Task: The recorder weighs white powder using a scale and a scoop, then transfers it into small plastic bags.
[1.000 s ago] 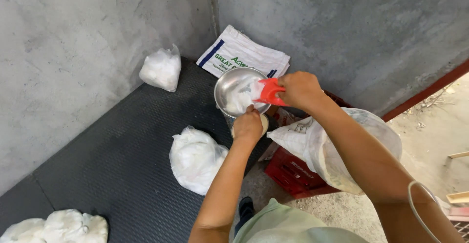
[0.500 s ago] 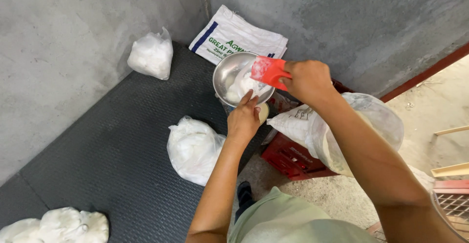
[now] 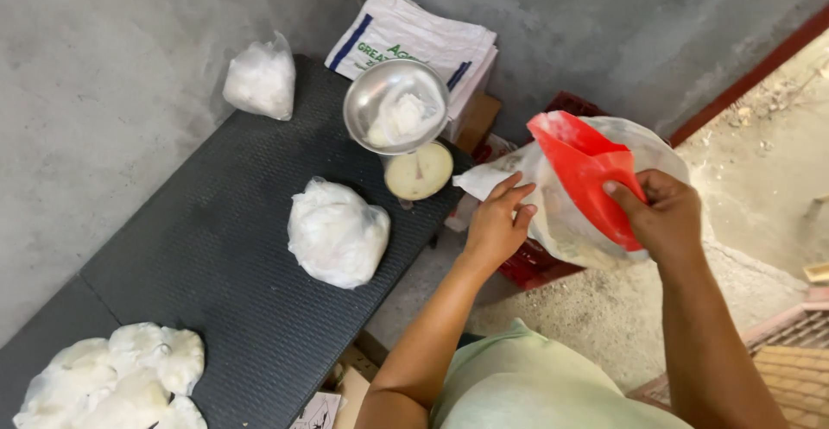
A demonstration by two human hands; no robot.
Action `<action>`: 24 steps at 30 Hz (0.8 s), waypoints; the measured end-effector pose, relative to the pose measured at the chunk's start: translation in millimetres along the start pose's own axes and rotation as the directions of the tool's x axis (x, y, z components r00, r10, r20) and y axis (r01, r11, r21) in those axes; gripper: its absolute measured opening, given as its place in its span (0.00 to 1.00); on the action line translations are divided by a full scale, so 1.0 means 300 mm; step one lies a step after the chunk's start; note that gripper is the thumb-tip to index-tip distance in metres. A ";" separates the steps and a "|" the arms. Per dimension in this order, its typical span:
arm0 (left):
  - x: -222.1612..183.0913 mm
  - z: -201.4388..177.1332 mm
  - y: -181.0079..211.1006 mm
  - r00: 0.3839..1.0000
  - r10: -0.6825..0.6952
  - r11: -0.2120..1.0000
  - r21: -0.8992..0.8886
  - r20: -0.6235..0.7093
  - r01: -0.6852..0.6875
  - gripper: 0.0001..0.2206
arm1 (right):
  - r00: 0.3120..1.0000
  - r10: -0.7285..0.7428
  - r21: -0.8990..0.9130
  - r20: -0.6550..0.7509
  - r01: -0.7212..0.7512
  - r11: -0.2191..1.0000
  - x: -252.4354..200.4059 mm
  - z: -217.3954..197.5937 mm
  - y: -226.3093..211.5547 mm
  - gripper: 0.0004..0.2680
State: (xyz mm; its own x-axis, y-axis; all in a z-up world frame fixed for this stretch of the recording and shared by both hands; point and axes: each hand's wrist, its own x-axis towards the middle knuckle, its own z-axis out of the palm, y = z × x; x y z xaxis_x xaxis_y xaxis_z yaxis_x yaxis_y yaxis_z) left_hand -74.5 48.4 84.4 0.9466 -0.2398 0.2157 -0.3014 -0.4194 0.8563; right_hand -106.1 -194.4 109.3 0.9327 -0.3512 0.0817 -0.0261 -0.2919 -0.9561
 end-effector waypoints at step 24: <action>-0.121 0.389 -0.285 0.662 -0.655 0.443 -0.524 0.364 0.727 0.36 | 0.867 0.497 0.024 0.044 -0.498 0.867 0.141 0.098 0.604 0.10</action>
State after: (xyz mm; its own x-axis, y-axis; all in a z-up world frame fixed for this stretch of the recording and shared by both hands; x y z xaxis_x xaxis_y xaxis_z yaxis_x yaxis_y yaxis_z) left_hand -96.4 -9.2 -51.3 0.7824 -0.2025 -0.5889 0.6146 0.0988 0.7826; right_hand -60.8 -236.1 -68.8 0.8114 -0.4105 -0.4162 -0.4782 -0.0566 -0.8764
